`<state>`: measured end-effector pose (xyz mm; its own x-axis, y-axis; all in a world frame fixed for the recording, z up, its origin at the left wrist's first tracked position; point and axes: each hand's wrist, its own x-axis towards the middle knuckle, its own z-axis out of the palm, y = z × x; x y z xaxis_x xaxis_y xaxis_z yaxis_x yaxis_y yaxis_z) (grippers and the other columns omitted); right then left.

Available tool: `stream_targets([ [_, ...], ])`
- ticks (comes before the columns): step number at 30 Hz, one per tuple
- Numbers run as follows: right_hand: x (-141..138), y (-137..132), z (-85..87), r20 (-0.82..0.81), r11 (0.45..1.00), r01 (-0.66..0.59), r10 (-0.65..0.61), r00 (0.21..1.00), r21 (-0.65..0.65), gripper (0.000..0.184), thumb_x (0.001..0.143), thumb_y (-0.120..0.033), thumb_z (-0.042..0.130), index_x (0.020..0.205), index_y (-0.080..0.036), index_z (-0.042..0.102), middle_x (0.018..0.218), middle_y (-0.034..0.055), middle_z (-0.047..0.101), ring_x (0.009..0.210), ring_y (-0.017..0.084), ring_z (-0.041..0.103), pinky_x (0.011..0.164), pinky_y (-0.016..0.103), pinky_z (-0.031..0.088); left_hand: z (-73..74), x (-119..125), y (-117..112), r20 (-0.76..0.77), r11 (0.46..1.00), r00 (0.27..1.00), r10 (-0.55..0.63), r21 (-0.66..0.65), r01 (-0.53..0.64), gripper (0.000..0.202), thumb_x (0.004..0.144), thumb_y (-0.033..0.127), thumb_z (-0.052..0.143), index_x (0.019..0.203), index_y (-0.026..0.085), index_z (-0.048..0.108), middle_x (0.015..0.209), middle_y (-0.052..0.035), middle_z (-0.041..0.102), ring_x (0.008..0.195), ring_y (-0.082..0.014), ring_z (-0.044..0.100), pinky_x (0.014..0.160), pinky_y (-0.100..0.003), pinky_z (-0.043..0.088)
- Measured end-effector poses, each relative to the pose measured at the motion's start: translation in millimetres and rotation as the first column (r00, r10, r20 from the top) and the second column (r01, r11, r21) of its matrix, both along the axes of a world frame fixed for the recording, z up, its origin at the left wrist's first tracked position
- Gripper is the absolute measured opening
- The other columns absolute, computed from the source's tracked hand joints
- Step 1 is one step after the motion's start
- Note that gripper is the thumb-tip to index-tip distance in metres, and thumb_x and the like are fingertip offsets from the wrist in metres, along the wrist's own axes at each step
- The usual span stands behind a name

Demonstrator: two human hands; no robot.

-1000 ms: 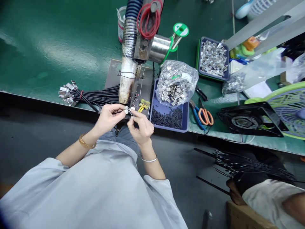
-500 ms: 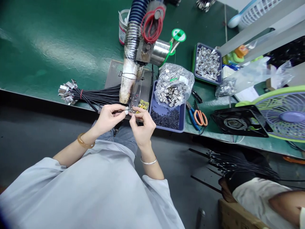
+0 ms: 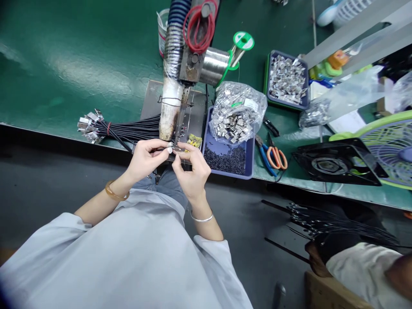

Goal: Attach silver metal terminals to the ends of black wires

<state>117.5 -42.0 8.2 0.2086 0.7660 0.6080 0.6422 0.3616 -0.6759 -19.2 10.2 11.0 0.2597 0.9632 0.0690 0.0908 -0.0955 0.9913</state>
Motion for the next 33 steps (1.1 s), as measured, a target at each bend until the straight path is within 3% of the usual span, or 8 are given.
stream_targets([
  [4, 3.8, -1.5, -0.9, 0.073, 0.999, -0.042, 0.041, 0.996, 0.013, 0.018, 0.085, -0.007, 0.065, 0.080, -0.023, 0.060, 0.096, 0.0043, 0.079, 0.091, 0.019, 0.077, 0.081, 0.033, 0.063, 2.3, -0.9, 0.3, -0.053, 0.999, 0.998, -0.046, 0.003, 0.046, 0.022, 0.076, 0.019, 0.061, 0.081, 0.012, 0.082, 0.074, -0.0030, 0.078, 0.059, -0.0107, 0.065, 0.056, -0.017, 0.049],
  [8, 1.9, -3.3, -2.0, 0.054, 1.000, -0.025, 0.025, 0.998, 0.007, 0.015, 0.086, -0.010, 0.066, 0.082, -0.023, 0.061, 0.096, 0.0050, 0.079, 0.089, 0.018, 0.078, 0.074, 0.029, 0.064, 1.5, -1.6, 0.4, -0.058, 0.997, 0.995, -0.082, -0.009, 0.082, 0.021, 0.077, 0.017, 0.061, 0.082, 0.013, 0.081, 0.075, -0.0018, 0.078, 0.062, -0.0105, 0.065, 0.059, -0.017, 0.050],
  [12, -2.2, -3.7, -3.2, -0.179, 0.997, 0.018, -0.032, 0.983, -0.076, 0.012, 0.088, -0.015, 0.067, 0.080, -0.021, 0.061, 0.095, 0.0039, 0.077, 0.080, 0.015, 0.077, 0.066, 0.024, 0.063, -0.4, -3.7, -1.1, 0.004, 0.999, 0.999, -0.049, -0.007, 0.049, 0.015, 0.077, 0.020, 0.064, 0.082, 0.012, 0.075, 0.068, -0.0009, 0.072, 0.059, -0.0095, 0.062, 0.056, -0.016, 0.049],
  [15, -1.7, -2.7, -3.4, -0.375, 0.980, -0.066, -0.009, 0.927, -0.187, 0.015, 0.086, -0.018, 0.069, 0.076, -0.021, 0.058, 0.093, 0.0021, 0.076, 0.070, 0.014, 0.077, 0.065, 0.024, 0.064, -0.5, -6.3, -2.4, 0.046, 0.997, 0.998, -0.039, 0.063, 0.036, 0.012, 0.079, 0.021, 0.065, 0.080, 0.012, 0.073, 0.071, -0.0023, 0.073, 0.061, -0.0096, 0.062, 0.056, -0.016, 0.048],
  [17, -0.3, -2.3, -3.0, -0.414, 0.972, -0.110, 0.015, 0.910, -0.208, 0.016, 0.085, -0.019, 0.070, 0.075, -0.021, 0.058, 0.092, 0.0018, 0.076, 0.069, 0.014, 0.077, 0.067, 0.025, 0.065, -0.2, -7.5, -2.7, 0.066, 0.993, 0.996, -0.057, 0.108, 0.049, 0.012, 0.081, 0.020, 0.064, 0.079, 0.013, 0.074, 0.078, -0.0046, 0.075, 0.066, -0.0108, 0.066, 0.058, -0.017, 0.049],
  [22, 0.4, -3.1, -1.3, -0.306, 0.985, -0.056, 0.003, 0.952, -0.166, 0.013, 0.086, -0.018, 0.069, 0.076, -0.021, 0.061, 0.095, 0.0038, 0.076, 0.077, 0.016, 0.077, 0.068, 0.027, 0.065, -2.0, -6.0, -2.8, 0.074, 0.989, 0.994, -0.077, 0.131, 0.067, 0.016, 0.083, 0.020, 0.062, 0.082, 0.013, 0.076, 0.082, -0.0061, 0.076, 0.070, -0.0125, 0.068, 0.059, -0.018, 0.052],
  [27, -2.0, -1.4, -2.5, -0.181, 0.990, 0.000, -0.025, 0.983, -0.141, 0.012, 0.086, -0.017, 0.068, 0.078, -0.022, 0.062, 0.093, 0.0036, 0.077, 0.080, 0.016, 0.076, 0.066, 0.027, 0.063, -6.4, -1.8, -5.3, 0.043, 0.996, 0.999, -0.014, 0.086, 0.011, 0.016, 0.082, 0.020, 0.062, 0.086, 0.013, 0.075, 0.083, -0.0050, 0.076, 0.070, -0.0129, 0.069, 0.063, -0.019, 0.055],
  [33, -1.6, 1.7, -5.4, -0.141, 0.995, 0.002, -0.016, 0.990, -0.095, 0.013, 0.087, -0.013, 0.067, 0.078, -0.022, 0.062, 0.092, 0.0026, 0.077, 0.079, 0.015, 0.076, 0.065, 0.026, 0.062, -6.2, -1.1, -7.1, -0.004, 0.995, 1.000, 0.001, 0.101, -0.001, 0.017, 0.084, 0.021, 0.061, 0.087, 0.012, 0.075, 0.084, -0.0058, 0.077, 0.069, -0.0126, 0.069, 0.061, -0.018, 0.054],
])
